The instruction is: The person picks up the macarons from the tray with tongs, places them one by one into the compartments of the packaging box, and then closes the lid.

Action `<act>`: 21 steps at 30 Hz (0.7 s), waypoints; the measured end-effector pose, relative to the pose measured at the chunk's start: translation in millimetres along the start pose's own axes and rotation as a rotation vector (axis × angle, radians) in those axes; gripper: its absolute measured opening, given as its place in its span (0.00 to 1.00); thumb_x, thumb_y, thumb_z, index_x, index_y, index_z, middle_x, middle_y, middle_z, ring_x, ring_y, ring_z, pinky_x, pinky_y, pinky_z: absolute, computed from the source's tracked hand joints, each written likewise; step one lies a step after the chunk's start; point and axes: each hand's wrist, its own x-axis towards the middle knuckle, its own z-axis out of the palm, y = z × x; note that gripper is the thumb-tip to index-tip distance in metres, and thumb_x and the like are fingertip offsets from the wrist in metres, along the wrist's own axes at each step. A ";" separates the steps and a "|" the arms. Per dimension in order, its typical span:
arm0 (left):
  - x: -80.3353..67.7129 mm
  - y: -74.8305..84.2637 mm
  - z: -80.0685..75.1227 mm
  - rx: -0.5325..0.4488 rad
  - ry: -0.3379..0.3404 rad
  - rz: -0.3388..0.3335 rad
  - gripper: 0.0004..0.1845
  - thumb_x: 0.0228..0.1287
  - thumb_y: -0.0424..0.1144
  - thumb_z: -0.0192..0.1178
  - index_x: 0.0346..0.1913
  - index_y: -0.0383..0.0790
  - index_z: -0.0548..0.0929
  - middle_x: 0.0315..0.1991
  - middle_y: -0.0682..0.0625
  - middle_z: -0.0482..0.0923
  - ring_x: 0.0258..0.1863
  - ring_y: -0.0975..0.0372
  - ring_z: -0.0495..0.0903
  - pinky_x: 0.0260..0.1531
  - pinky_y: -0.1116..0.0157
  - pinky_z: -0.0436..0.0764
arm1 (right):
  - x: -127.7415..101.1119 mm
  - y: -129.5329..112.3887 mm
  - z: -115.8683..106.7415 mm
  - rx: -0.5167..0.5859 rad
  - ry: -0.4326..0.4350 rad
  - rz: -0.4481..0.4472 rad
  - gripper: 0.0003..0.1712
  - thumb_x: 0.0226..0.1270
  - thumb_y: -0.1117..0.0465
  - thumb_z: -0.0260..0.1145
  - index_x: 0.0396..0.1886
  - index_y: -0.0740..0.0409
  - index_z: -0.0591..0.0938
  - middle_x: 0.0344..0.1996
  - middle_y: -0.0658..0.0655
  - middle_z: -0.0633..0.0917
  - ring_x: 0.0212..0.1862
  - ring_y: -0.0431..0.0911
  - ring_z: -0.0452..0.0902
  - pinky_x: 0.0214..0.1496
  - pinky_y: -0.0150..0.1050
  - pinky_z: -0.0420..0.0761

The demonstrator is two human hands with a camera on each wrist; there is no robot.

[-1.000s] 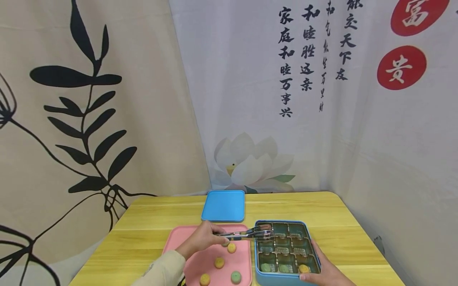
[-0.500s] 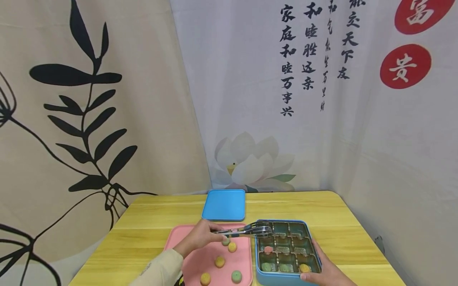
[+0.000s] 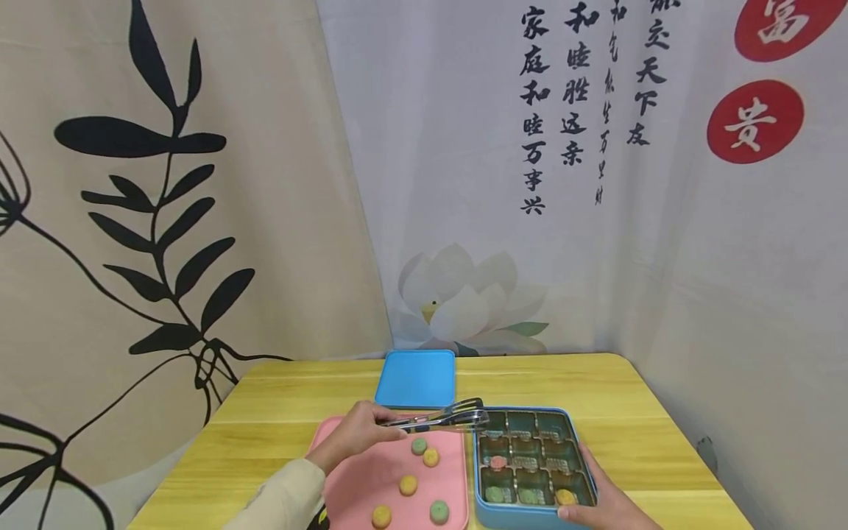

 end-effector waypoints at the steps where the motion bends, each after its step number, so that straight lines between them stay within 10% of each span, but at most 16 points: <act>1: -0.6 -1.0 -1.0 0.005 0.000 -0.006 0.11 0.52 0.46 0.75 0.38 0.47 0.92 0.33 0.57 0.87 0.32 0.64 0.78 0.29 0.65 0.79 | -0.6 -0.6 0.2 -0.008 0.002 0.000 0.61 0.74 0.48 0.61 0.75 0.58 0.21 0.71 0.81 0.31 0.66 0.85 0.39 0.53 0.71 0.68; 21: -30.8 -27.6 -44.3 0.015 0.038 -0.062 0.21 0.54 0.50 0.75 0.47 0.41 0.89 0.35 0.52 0.86 0.33 0.61 0.79 0.32 0.63 0.79 | 2.3 2.9 -0.6 -0.009 0.021 0.013 0.62 0.72 0.47 0.63 0.76 0.56 0.23 0.71 0.80 0.32 0.65 0.85 0.40 0.51 0.71 0.70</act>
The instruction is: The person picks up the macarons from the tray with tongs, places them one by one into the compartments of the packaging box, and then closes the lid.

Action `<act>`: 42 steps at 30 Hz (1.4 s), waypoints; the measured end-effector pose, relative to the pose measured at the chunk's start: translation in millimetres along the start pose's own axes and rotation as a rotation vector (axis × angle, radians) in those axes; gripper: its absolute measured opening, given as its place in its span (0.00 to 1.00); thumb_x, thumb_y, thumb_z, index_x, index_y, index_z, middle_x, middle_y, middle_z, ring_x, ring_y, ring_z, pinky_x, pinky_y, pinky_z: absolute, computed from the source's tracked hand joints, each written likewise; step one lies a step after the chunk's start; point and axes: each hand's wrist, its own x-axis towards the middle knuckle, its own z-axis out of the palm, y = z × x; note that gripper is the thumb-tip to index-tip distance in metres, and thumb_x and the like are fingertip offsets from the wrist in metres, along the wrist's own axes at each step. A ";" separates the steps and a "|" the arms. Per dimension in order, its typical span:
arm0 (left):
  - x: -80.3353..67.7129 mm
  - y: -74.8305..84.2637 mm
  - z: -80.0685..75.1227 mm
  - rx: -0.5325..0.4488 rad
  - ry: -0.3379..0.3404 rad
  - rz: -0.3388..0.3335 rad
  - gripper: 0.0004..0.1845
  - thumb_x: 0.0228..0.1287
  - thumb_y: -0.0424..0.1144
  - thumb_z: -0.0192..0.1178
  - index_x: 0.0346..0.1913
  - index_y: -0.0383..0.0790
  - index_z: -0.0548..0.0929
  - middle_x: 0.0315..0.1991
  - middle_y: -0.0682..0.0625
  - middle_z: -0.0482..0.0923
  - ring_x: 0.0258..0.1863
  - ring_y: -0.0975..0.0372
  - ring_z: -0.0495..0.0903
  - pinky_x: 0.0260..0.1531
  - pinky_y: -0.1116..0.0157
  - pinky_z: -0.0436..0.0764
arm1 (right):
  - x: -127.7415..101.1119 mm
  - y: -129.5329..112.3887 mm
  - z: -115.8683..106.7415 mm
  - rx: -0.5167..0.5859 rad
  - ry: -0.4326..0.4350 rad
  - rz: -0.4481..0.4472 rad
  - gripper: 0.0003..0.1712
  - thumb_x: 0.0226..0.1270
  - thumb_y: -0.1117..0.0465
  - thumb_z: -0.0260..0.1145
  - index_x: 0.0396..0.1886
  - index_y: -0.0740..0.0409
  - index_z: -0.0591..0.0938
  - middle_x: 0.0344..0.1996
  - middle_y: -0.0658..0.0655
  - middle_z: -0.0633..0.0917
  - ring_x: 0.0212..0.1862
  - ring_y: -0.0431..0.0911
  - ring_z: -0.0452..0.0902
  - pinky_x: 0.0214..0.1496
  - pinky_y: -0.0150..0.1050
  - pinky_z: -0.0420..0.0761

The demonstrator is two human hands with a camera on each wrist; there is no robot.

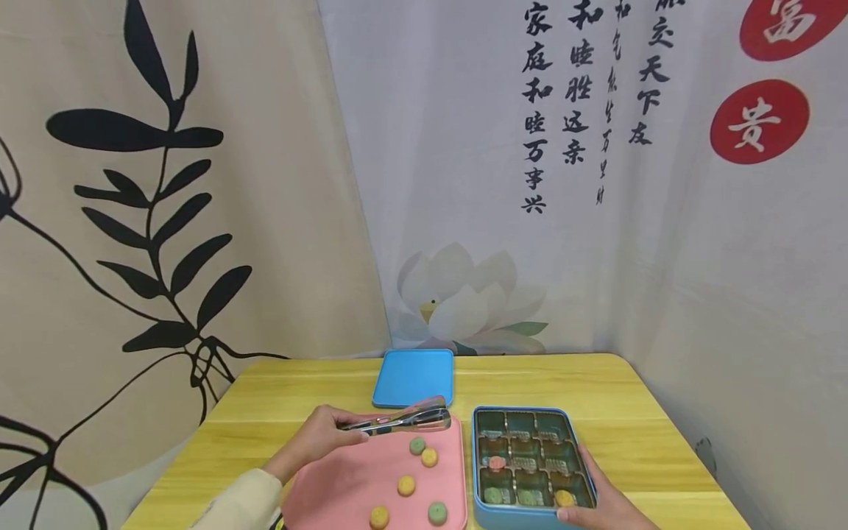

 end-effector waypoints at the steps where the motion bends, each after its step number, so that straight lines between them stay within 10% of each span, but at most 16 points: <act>1: -1.1 -1.5 -2.4 -0.001 0.004 -0.002 0.22 0.54 0.50 0.75 0.47 0.40 0.89 0.36 0.52 0.86 0.34 0.61 0.80 0.32 0.63 0.80 | 2.0 1.8 -1.1 -0.010 0.011 0.007 0.62 0.72 0.47 0.63 0.76 0.55 0.23 0.72 0.80 0.32 0.66 0.85 0.42 0.51 0.70 0.71; 42: -46.8 -45.4 -34.7 0.048 -0.023 0.031 0.11 0.54 0.46 0.75 0.36 0.44 0.90 0.27 0.56 0.84 0.24 0.66 0.74 0.23 0.69 0.75 | -10.2 -12.3 7.8 -0.065 0.030 -0.033 0.61 0.72 0.51 0.64 0.76 0.63 0.25 0.70 0.83 0.34 0.65 0.86 0.40 0.52 0.71 0.69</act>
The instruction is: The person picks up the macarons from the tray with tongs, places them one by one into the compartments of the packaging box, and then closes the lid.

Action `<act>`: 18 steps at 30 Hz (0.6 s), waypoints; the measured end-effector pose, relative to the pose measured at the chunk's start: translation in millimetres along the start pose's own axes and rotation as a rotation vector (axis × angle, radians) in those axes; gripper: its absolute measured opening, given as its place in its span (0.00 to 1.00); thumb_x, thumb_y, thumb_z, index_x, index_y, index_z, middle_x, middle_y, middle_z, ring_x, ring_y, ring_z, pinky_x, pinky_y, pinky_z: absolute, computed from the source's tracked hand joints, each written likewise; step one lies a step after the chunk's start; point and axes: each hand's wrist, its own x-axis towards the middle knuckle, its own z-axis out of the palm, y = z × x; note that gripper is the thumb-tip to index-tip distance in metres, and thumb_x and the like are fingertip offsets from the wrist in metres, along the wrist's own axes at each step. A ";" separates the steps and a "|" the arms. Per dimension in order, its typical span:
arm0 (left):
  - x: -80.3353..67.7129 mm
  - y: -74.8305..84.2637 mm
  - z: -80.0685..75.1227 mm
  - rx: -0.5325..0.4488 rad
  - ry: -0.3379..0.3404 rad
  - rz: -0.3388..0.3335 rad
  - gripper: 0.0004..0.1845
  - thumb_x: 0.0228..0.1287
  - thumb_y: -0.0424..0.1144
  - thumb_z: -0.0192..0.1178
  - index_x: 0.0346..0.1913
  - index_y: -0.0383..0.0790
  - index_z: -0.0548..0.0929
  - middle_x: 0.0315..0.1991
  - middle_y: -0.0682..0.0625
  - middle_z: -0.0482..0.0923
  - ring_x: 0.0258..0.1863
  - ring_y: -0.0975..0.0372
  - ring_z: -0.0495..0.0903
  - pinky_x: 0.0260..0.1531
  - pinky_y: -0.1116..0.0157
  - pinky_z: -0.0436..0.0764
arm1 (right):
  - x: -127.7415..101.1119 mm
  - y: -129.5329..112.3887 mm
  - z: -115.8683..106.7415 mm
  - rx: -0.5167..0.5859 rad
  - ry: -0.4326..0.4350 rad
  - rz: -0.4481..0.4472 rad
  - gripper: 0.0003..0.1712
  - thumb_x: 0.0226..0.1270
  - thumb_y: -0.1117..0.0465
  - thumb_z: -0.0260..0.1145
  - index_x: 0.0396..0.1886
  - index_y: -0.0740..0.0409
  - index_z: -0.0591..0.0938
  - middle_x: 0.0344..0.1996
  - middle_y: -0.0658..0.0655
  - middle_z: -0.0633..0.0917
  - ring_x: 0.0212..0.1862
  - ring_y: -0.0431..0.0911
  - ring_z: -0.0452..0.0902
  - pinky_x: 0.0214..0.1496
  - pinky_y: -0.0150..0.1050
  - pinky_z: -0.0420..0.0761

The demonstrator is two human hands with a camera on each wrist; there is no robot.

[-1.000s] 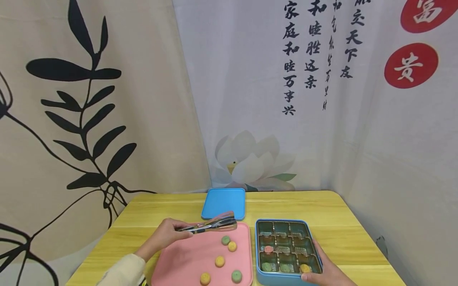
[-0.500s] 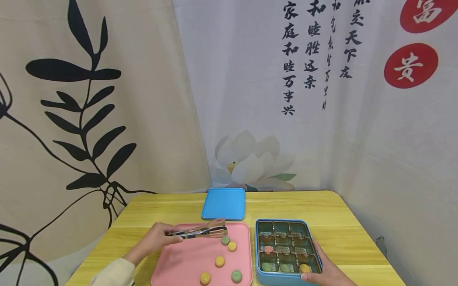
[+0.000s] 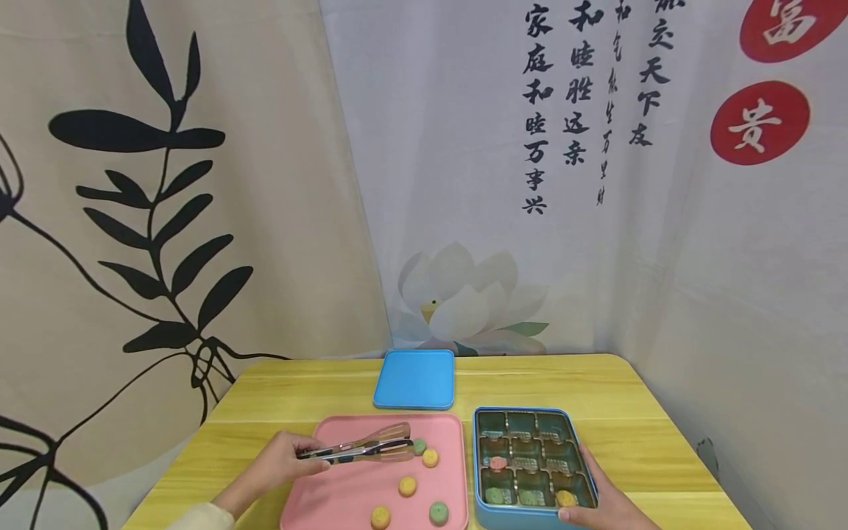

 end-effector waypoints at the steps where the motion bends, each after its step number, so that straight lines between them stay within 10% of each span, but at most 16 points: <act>1: -2.1 -0.3 -0.1 -0.008 0.000 -0.003 0.11 0.54 0.46 0.75 0.37 0.44 0.90 0.27 0.56 0.84 0.24 0.66 0.74 0.23 0.69 0.74 | -0.2 -0.4 0.2 0.006 -0.003 0.000 0.61 0.72 0.51 0.64 0.76 0.63 0.25 0.70 0.83 0.34 0.65 0.86 0.40 0.52 0.71 0.69; 18: -24.2 -19.3 10.3 -0.047 -0.030 0.005 0.09 0.53 0.44 0.75 0.35 0.46 0.91 0.26 0.56 0.84 0.23 0.67 0.76 0.23 0.69 0.77 | 1.1 -0.7 -1.9 0.091 -0.057 0.018 0.59 0.75 0.51 0.60 0.74 0.62 0.22 0.70 0.81 0.28 0.65 0.85 0.42 0.54 0.73 0.66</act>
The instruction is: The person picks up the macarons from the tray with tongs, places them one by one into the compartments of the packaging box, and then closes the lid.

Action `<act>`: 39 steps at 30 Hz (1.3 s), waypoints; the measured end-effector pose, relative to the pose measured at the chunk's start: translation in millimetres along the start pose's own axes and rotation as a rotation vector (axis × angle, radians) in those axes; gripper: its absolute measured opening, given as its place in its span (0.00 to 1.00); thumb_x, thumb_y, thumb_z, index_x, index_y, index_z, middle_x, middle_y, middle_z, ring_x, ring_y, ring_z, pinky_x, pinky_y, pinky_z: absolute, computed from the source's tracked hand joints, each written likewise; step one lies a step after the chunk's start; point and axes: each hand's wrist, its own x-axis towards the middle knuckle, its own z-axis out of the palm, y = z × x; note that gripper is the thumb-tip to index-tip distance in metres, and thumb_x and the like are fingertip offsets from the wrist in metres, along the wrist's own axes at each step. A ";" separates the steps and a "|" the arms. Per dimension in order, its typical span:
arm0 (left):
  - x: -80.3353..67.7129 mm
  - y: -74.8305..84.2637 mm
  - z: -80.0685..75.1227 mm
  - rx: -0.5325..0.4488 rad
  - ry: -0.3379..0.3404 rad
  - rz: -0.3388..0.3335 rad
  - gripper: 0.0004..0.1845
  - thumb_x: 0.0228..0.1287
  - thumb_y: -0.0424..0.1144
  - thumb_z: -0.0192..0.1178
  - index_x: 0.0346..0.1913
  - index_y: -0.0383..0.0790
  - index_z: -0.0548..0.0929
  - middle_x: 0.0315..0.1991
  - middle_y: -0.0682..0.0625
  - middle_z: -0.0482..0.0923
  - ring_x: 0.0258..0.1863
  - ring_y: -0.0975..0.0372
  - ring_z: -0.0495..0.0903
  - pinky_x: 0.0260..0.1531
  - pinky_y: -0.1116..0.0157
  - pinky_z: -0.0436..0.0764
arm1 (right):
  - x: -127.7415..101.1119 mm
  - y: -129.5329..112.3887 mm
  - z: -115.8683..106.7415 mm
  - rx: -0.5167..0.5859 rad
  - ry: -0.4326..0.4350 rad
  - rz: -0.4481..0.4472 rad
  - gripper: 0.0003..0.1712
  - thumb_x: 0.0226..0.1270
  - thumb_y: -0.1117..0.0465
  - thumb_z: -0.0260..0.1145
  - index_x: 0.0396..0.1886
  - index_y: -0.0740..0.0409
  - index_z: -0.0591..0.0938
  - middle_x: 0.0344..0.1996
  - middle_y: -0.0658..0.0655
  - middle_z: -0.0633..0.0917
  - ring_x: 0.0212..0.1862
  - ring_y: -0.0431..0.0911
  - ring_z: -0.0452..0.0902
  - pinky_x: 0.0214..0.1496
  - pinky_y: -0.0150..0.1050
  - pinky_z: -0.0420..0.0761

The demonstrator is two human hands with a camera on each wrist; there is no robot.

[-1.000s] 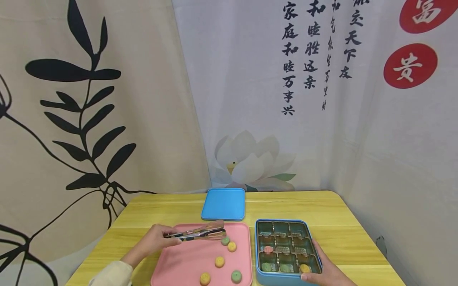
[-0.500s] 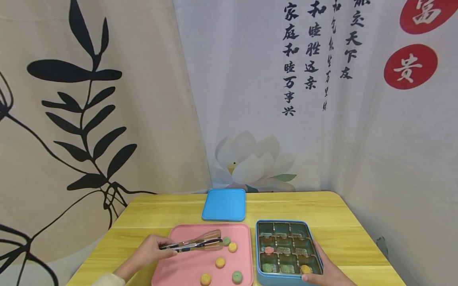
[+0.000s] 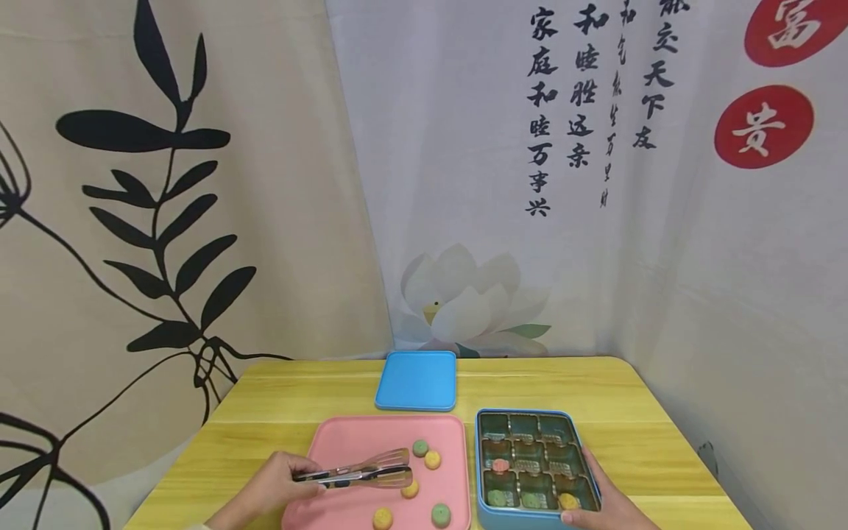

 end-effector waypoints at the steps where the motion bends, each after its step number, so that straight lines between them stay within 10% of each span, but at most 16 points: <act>1: -0.5 -0.5 0.9 -0.008 -0.003 0.000 0.08 0.53 0.44 0.75 0.35 0.46 0.91 0.26 0.56 0.84 0.23 0.67 0.76 0.23 0.69 0.77 | 0.2 0.4 -0.2 -0.002 -0.002 -0.002 0.59 0.75 0.51 0.60 0.74 0.62 0.21 0.70 0.81 0.28 0.65 0.85 0.42 0.54 0.73 0.66; 39: -5.8 -0.4 12.7 -0.073 -0.001 -0.083 0.06 0.52 0.39 0.76 0.32 0.43 0.91 0.25 0.53 0.83 0.24 0.63 0.77 0.21 0.69 0.76 | -0.1 1.4 1.0 -0.022 0.009 -0.011 0.60 0.75 0.52 0.61 0.74 0.62 0.22 0.69 0.82 0.30 0.63 0.86 0.48 0.53 0.73 0.67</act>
